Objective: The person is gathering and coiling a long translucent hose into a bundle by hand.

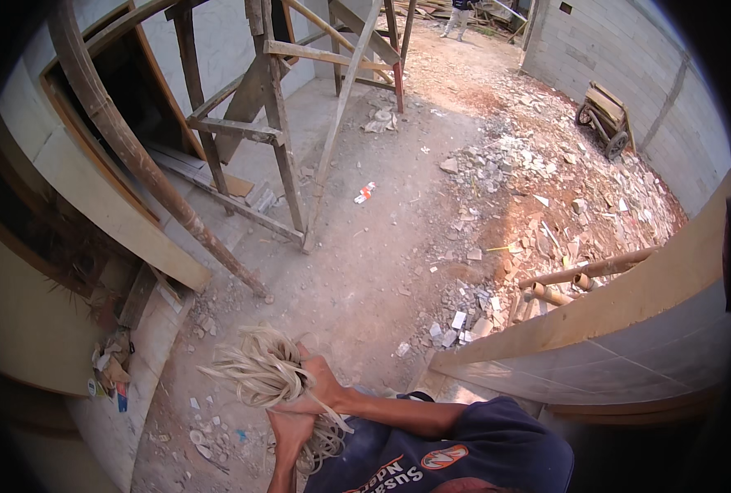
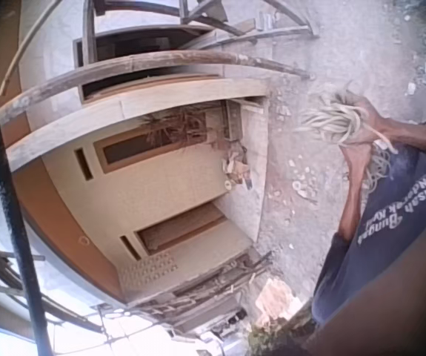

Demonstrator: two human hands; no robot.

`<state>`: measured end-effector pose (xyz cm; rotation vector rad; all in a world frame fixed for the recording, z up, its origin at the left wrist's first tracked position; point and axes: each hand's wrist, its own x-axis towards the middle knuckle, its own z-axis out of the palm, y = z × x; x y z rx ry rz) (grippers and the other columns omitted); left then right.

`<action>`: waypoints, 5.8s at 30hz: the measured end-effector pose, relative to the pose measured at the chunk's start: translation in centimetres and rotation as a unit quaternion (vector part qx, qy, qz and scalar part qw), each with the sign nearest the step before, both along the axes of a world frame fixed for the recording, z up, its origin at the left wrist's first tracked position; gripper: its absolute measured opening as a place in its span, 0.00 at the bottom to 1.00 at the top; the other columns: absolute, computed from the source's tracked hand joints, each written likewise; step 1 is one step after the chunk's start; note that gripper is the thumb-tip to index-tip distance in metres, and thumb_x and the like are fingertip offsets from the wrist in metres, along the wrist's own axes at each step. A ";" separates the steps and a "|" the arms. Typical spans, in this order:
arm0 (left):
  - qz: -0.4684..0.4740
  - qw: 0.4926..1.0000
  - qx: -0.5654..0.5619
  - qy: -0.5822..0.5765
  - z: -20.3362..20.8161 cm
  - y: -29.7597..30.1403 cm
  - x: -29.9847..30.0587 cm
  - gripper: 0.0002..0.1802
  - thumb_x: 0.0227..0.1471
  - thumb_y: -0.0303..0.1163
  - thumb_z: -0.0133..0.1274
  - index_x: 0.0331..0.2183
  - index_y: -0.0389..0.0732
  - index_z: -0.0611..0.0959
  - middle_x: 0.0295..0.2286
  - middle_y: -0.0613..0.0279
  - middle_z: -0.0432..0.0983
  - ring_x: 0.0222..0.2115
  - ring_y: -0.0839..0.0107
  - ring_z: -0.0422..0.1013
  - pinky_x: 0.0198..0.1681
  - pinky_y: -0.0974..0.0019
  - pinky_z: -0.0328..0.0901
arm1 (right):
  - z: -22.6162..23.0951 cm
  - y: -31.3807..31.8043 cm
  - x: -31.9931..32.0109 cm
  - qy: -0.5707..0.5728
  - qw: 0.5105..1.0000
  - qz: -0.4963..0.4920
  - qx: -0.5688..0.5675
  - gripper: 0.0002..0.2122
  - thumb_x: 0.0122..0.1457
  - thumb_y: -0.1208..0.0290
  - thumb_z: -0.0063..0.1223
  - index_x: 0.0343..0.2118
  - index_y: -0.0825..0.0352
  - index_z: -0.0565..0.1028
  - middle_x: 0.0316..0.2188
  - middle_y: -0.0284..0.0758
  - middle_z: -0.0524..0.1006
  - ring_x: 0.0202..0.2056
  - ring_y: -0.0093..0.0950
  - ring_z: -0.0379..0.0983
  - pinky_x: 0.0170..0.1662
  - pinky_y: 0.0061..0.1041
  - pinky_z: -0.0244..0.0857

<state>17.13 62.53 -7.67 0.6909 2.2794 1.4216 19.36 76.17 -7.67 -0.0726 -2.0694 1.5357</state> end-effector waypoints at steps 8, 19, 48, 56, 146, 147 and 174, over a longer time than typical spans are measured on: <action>0.051 0.996 0.009 0.078 -5.8 -2.3 -0.1 0.22 0.45 0.25 0.64 0.44 0.29 0.82 0.41 0.49 0.82 0.44 0.62 0.76 0.52 0.56 0.68 | 4.5 0.4 0.4 -0.170 0.982 0.072 0.028 0.52 0.40 0.52 0.74 0.65 0.72 0.56 0.45 0.53 0.76 0.44 0.54 0.76 0.47 0.41 0.71; 0.268 0.894 0.310 -0.182 1.3 -9.4 -6.2 0.24 0.44 0.21 0.55 0.47 0.34 0.78 0.37 0.59 0.76 0.36 0.69 0.73 0.44 0.64 0.69 | 0.8 10.8 -1.0 -0.178 0.948 0.246 0.093 0.18 0.57 0.56 0.67 0.39 0.68 0.84 0.19 0.34 0.76 0.23 0.25 0.68 0.30 0.27 0.64; 0.008 0.809 0.477 -0.342 -3.1 -5.9 -8.0 0.21 0.44 0.24 0.62 0.42 0.40 0.75 0.35 0.63 0.74 0.44 0.60 0.75 0.61 0.50 0.65 | 18.6 -1.4 -10.0 -0.015 0.913 0.388 -0.125 0.15 0.70 0.60 0.51 0.46 0.68 0.74 0.27 0.33 0.80 0.31 0.20 0.77 0.41 0.27 0.74; -0.131 0.824 0.441 -0.330 -0.9 -6.3 -7.5 0.25 0.37 0.30 0.63 0.40 0.45 0.72 0.30 0.61 0.77 0.37 0.58 0.77 0.63 0.45 0.59 | 16.3 -0.9 -17.4 -0.097 0.917 0.330 -0.203 0.17 0.69 0.62 0.51 0.50 0.72 0.73 0.35 0.39 0.82 0.37 0.24 0.80 0.36 0.22 0.75; 0.359 0.774 0.329 -0.406 -12.9 -34.4 -1.8 0.29 0.50 0.30 0.56 0.55 0.34 0.74 0.31 0.59 0.75 0.29 0.62 0.74 0.37 0.57 0.72 | -24.6 15.5 1.3 -0.342 0.924 0.171 -0.020 0.19 0.57 0.51 0.67 0.25 0.64 0.78 0.17 0.30 0.66 0.25 0.21 0.61 0.31 0.27 0.58; 0.370 0.772 0.284 -0.433 -14.3 -32.3 -2.3 0.28 0.50 0.30 0.57 0.54 0.34 0.74 0.32 0.58 0.76 0.30 0.62 0.74 0.38 0.56 0.72 | -22.8 14.9 2.9 -0.308 0.935 0.171 -0.031 0.17 0.58 0.52 0.67 0.28 0.63 0.79 0.17 0.27 0.64 0.24 0.19 0.59 0.29 0.26 0.54; 0.148 0.906 0.063 -0.391 -11.6 -17.3 -1.0 0.39 0.44 0.28 0.63 0.60 0.33 0.72 0.54 0.51 0.73 0.51 0.54 0.71 0.55 0.51 0.67 | -9.4 11.1 7.5 -0.198 0.978 0.009 -0.064 0.22 0.74 0.59 0.38 0.67 0.60 0.66 0.25 0.31 0.67 0.29 0.23 0.62 0.38 0.26 0.64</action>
